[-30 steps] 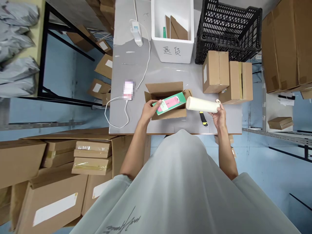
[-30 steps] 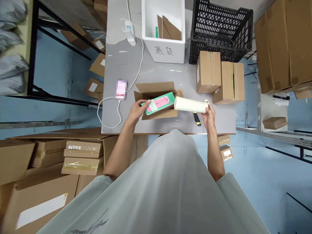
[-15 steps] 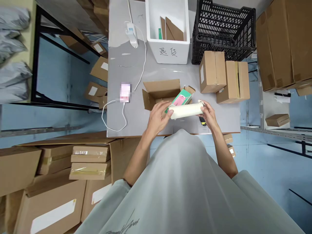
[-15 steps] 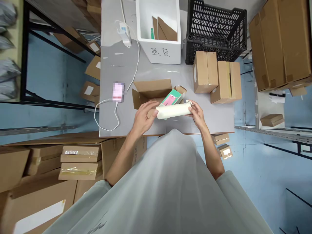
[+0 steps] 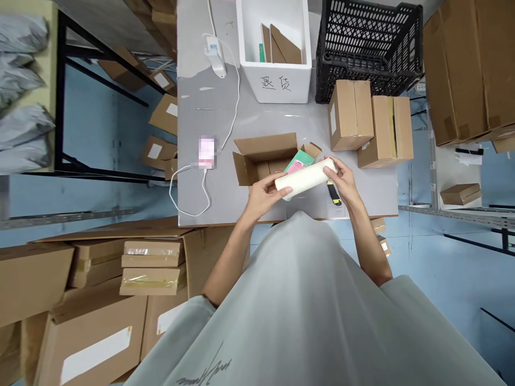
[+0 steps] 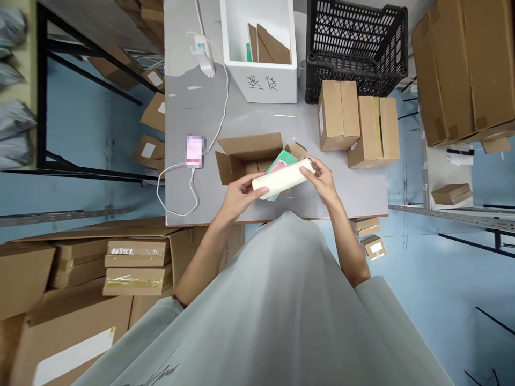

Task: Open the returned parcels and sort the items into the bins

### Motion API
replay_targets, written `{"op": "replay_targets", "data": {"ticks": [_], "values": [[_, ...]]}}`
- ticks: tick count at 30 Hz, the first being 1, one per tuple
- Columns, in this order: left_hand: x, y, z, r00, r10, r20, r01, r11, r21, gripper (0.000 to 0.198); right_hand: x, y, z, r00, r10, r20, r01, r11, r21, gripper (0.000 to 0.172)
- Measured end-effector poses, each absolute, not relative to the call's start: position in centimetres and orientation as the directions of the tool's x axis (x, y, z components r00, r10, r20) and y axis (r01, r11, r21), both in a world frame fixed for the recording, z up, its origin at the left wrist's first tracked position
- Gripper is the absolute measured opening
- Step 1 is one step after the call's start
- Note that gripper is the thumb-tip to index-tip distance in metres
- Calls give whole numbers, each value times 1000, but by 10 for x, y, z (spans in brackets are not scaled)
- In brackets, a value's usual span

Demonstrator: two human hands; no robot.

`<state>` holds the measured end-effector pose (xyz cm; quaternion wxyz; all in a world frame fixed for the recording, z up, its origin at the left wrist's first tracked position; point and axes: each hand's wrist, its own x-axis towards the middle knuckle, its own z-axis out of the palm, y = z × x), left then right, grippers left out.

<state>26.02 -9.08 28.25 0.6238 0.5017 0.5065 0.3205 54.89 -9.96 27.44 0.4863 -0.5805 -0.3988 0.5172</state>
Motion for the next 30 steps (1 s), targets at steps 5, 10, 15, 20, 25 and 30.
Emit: {"op": "replay_targets", "data": {"ticks": [5,10,15,20,25,30], "values": [[273,-96,282,231,883,-407,69,403,913,84,542,-84,263,249,934,-254,-86,-240,-967,76],[274,-97,281,241,849,-471,-19,489,872,85,541,-81,269,191,952,-239,-142,-214,-967,86],[277,-102,275,518,675,-526,-176,686,706,84,525,-89,283,-2,973,-230,-302,-220,-928,92],[287,-112,273,602,593,-534,-167,748,642,87,508,-87,285,-14,958,-286,-307,-276,-911,96],[287,-109,285,368,855,-365,-69,417,906,82,504,-83,284,56,949,-310,-258,-286,-923,102],[284,-100,284,399,832,-385,-92,454,886,90,508,-83,285,47,952,-303,-257,-282,-924,99]]}}
